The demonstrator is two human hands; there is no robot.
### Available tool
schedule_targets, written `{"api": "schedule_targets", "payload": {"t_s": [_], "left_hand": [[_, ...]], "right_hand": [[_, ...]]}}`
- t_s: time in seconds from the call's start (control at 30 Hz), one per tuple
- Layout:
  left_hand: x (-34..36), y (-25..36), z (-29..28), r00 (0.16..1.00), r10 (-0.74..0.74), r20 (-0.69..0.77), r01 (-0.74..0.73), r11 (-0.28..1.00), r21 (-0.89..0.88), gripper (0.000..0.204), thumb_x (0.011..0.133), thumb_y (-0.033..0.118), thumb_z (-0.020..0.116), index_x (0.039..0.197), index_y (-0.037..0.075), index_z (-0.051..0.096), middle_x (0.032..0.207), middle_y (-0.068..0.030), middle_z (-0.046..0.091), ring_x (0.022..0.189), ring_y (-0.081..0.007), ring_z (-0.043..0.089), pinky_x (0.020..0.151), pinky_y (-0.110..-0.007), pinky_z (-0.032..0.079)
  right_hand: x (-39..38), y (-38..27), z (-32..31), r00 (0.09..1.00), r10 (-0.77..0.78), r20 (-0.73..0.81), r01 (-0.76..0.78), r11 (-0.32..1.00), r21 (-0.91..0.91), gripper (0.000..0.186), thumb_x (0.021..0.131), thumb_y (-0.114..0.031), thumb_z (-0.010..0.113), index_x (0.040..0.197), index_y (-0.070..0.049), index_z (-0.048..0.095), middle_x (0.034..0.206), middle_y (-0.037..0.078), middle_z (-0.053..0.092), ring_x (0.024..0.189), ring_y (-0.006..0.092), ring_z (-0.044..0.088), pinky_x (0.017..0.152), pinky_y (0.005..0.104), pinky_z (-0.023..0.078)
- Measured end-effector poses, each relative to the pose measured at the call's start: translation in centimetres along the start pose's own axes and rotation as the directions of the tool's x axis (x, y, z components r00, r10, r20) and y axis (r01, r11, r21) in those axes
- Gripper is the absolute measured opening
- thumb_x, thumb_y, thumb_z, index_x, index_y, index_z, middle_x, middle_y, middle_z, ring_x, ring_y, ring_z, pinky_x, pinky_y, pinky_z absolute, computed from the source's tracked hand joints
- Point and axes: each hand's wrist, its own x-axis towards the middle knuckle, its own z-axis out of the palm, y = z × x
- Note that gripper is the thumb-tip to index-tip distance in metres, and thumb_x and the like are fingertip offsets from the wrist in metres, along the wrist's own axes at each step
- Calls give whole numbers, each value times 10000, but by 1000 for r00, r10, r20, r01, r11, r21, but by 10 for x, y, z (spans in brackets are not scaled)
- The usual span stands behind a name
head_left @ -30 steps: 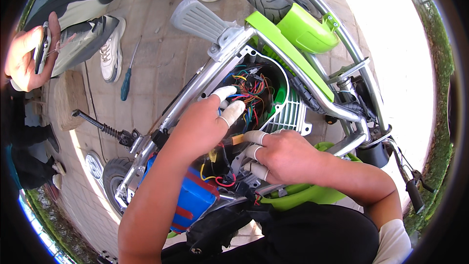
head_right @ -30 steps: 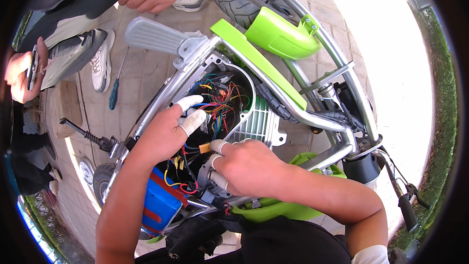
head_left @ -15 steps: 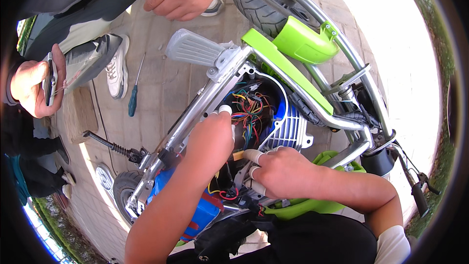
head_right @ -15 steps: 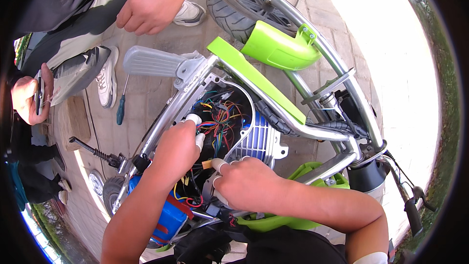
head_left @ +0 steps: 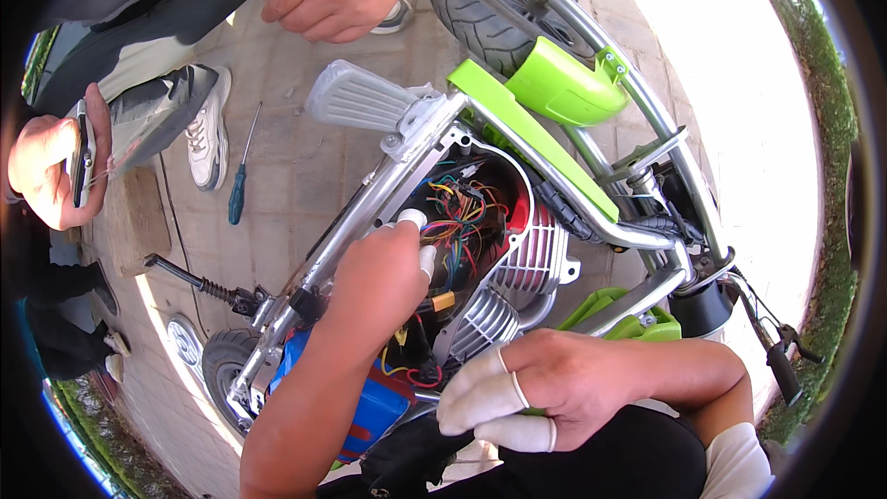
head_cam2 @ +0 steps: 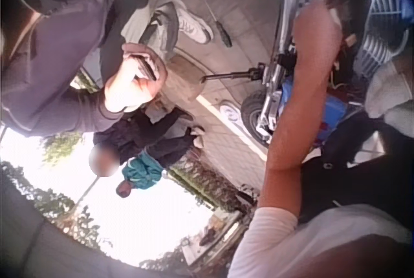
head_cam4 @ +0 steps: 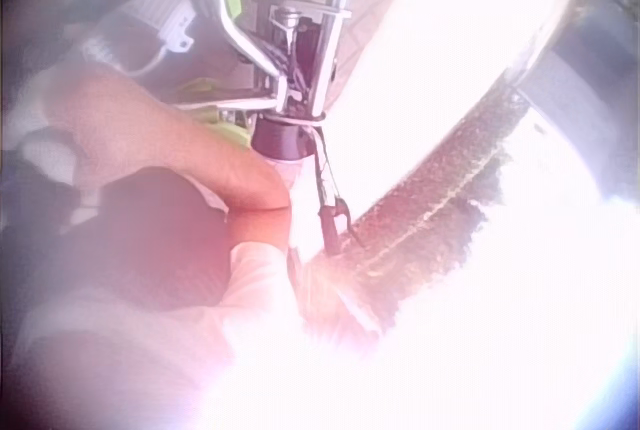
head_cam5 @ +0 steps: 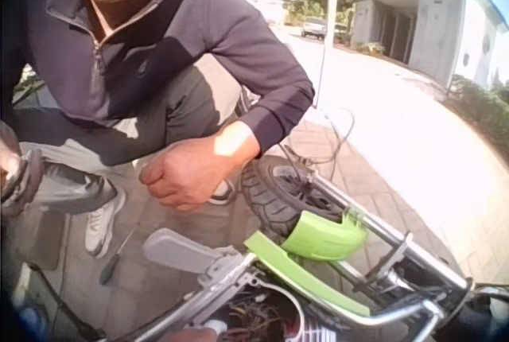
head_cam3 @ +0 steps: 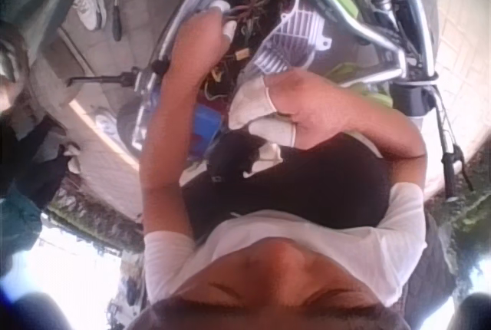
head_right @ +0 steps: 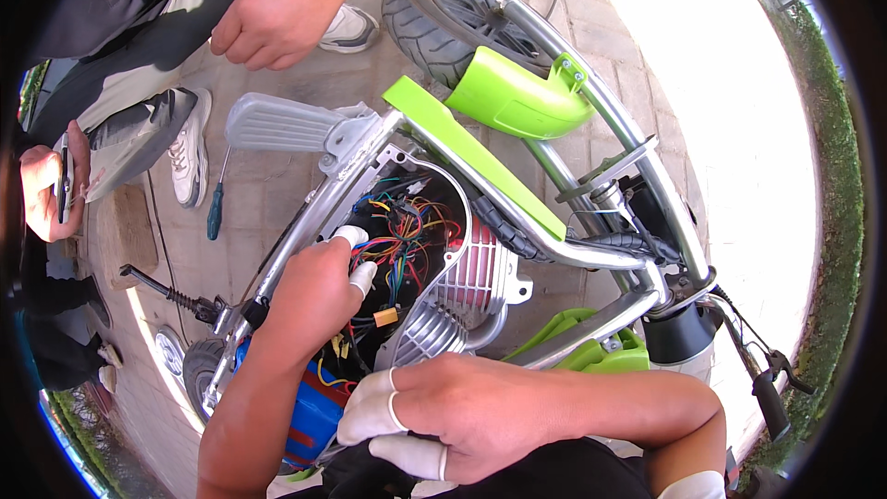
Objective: The person works on the exposed wiring inside a green and silver scooter, connecting and adjusting wires near the motor and battery. Another person stands nearby holding a phone. The scooter remains on its side on a paved outdoor surface.
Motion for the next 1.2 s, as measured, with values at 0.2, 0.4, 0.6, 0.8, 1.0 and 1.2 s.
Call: {"api": "schedule_targets", "payload": {"t_s": [0.2,0.4,0.6,0.8,1.0,1.2], "left_hand": [[-3,-3,-6,998,-46,36,47,999,-21,343,914,195,752,1199,24,668,868,-241,717,843,-434,700,753,-519,540],[7,6,-7,993,-50,111,56,997,-59,358,914,197,749,1207,12,660,918,-242,723,884,-426,702,793,-517,544],[1,1,-11,992,-71,105,74,997,-20,360,915,198,743,1210,8,659,934,-240,724,887,-428,699,793,-519,547],[1,-7,-2,991,-59,117,61,998,-14,353,918,208,741,1206,19,665,933,-240,722,881,-432,696,793,-520,547],[3,-2,-6,994,-41,106,46,998,-41,369,918,225,744,1211,18,660,939,-235,722,883,-426,697,783,-515,549],[2,-2,-5,996,-17,88,18,1000,-13,317,908,263,760,1046,-9,674,851,-236,711,824,-439,689,753,-527,542]], "right_hand": [[25,-48,20,976,-181,-121,184,387,903,163,972,-109,586,1107,-17,588,988,133,617,800,269,597,681,335,498],[69,-114,54,653,524,-546,576,124,808,97,1028,-109,485,1026,-38,552,878,99,570,688,191,521,601,257,451],[57,-115,71,546,606,-579,542,272,796,159,1054,-124,469,1050,-4,572,897,131,604,734,219,573,669,275,498],[46,-110,84,371,677,-636,467,456,758,220,1079,-139,453,1074,31,593,916,163,637,780,247,624,737,293,545],[14,-16,35,932,-344,117,47,432,901,361,1044,-172,592,1265,111,626,1186,270,690,1062,383,696,915,396,568],[-1,9,24,970,107,220,-147,974,173,400,953,-125,739,1317,-7,623,1102,197,715,915,369,705,784,430,580]]}}
